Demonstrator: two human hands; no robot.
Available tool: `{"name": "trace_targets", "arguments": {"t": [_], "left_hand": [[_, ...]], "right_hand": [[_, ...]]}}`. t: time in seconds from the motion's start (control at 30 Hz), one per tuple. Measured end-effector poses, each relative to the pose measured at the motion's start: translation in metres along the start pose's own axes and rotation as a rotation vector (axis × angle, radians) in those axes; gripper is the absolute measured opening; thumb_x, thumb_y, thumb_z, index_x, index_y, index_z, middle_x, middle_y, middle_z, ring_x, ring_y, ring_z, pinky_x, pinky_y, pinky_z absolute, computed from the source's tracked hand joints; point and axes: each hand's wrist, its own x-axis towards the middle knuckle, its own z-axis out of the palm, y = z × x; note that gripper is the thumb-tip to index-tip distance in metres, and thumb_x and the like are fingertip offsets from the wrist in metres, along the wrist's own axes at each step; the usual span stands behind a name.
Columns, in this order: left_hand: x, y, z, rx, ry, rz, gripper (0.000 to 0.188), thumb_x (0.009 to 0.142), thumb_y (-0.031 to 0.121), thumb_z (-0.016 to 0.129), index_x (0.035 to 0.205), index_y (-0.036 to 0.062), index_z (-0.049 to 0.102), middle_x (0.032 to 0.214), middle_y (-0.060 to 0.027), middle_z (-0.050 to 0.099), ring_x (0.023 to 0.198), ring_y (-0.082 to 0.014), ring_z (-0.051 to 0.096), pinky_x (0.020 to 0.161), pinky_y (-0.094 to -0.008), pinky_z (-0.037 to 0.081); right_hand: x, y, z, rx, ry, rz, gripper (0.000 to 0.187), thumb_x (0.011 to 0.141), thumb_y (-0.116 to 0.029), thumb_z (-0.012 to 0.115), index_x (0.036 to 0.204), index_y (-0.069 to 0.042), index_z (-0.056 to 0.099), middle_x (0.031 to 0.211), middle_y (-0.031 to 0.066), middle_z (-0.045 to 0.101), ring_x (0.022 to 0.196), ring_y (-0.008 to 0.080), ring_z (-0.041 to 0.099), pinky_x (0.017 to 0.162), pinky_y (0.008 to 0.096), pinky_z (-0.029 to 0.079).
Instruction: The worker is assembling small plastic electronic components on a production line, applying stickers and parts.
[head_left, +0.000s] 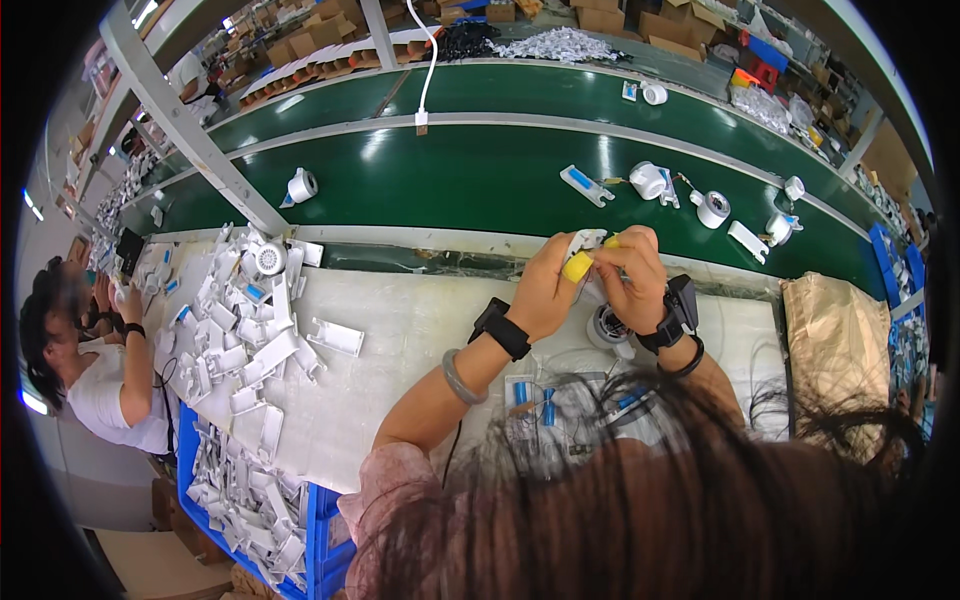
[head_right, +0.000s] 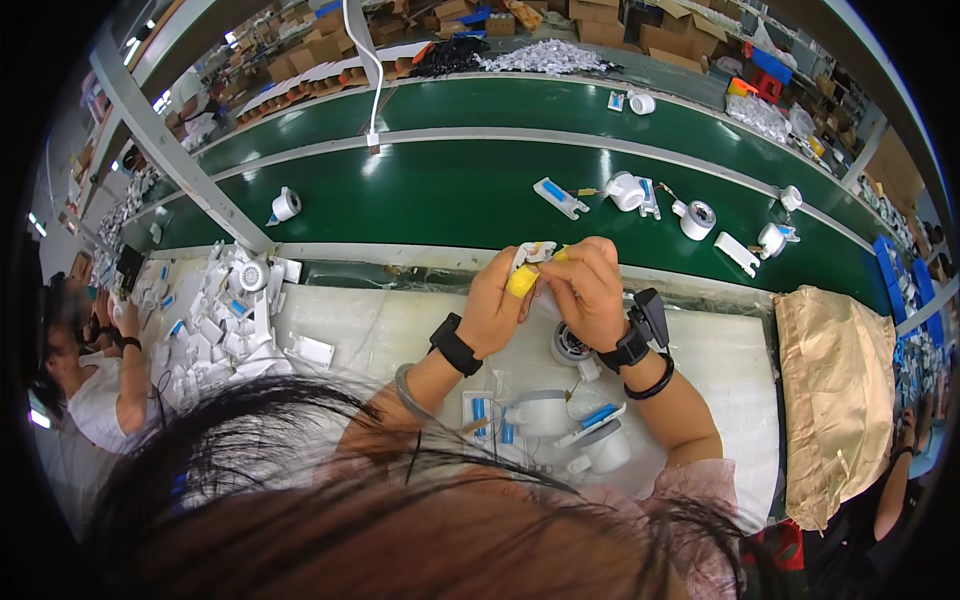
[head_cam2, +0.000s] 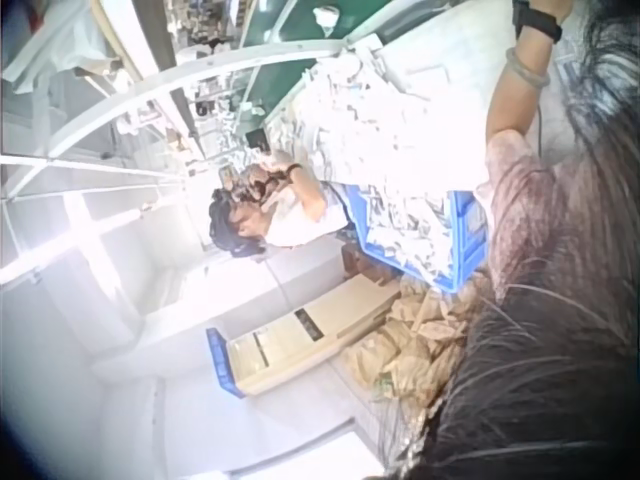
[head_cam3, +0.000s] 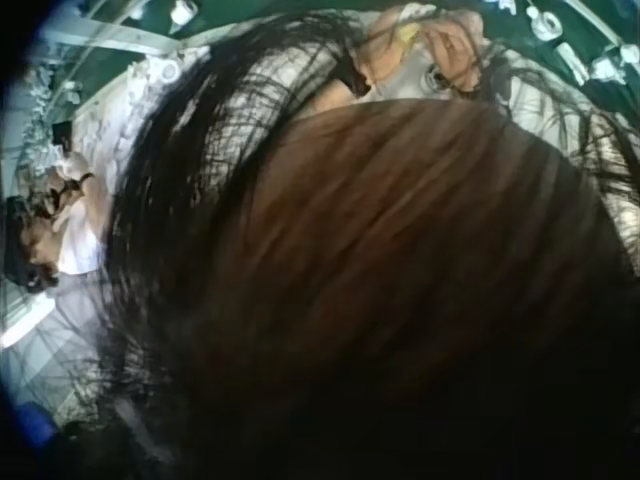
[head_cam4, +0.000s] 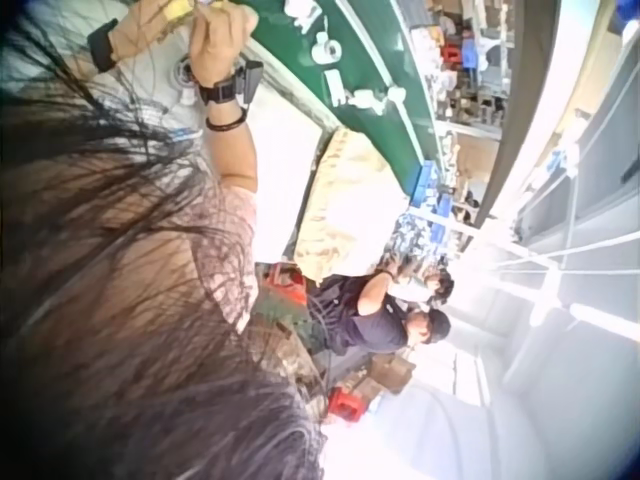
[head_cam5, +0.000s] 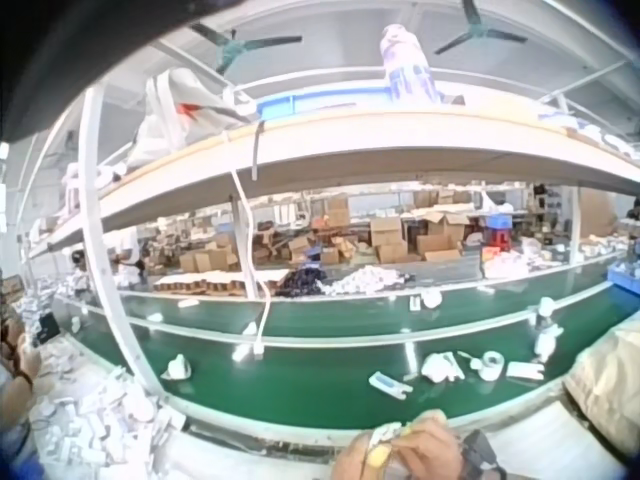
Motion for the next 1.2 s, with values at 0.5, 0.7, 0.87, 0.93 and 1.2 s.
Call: {"name": "trace_targets", "arguments": {"t": [0.5,0.7,0.87,0.93,1.2], "left_hand": [[0.021,-0.014,-0.031,-0.188,0.066,-0.389,0.024,0.097,0.021,0.039,0.105,0.0025,0.053,0.073,-0.0064,0.058,0.05,-0.0135,0.055,0.042,-0.0282,0.048],[0.04,-0.06,-0.081,-0.835,0.39,-0.403,0.029,0.097,0.03,0.045,0.106,0.0039,0.053,0.09,-0.0063,0.06,0.082,-0.0182,0.063,0.073,-0.0356,0.055],[0.039,-0.049,-0.085,-0.758,0.415,-0.266,0.037,0.097,0.028,0.047,0.126,0.0044,0.045,0.12,-0.0053,0.055,0.114,-0.0194,0.052,0.098,-0.0364,0.043],[0.037,-0.057,-0.081,-0.427,0.392,-0.313,0.046,0.096,0.018,0.05,0.138,0.0033,0.039,0.135,-0.0089,0.048,0.123,-0.02,0.047,0.099,-0.0312,0.04],[0.025,-0.055,-0.047,0.506,-0.039,0.116,0.073,0.076,0.018,0.073,0.137,0.0014,0.039,0.134,-0.021,0.046,0.126,-0.0358,0.042,0.107,-0.0407,0.032]], "right_hand": [[0.021,0.019,-0.001,0.23,-0.185,0.5,0.017,0.085,-0.006,0.065,0.101,0.001,0.063,0.089,0.0104,0.064,0.078,0.0168,0.059,0.071,0.0285,0.047],[0.022,0.138,0.031,-0.33,-0.315,0.155,0.028,0.081,-0.007,0.064,0.109,-0.003,0.062,0.099,0.0142,0.065,0.103,0.0291,0.059,0.088,0.0405,0.044],[0.013,0.172,0.049,-0.819,-0.68,0.043,0.019,0.081,-0.024,0.065,0.096,-0.011,0.065,0.094,0.01,0.067,0.106,0.0264,0.057,0.1,0.0444,0.034],[0.016,0.164,0.055,-0.777,-0.699,0.05,0.015,0.082,-0.024,0.064,0.09,-0.011,0.064,0.089,0.0095,0.067,0.101,0.0267,0.06,0.099,0.0452,0.034],[0.027,0.069,0.025,0.347,-0.454,0.673,0.027,0.093,-0.023,0.059,0.079,-0.001,0.056,0.065,0.0021,0.057,0.057,0.0076,0.05,0.055,0.0227,0.041]]}}
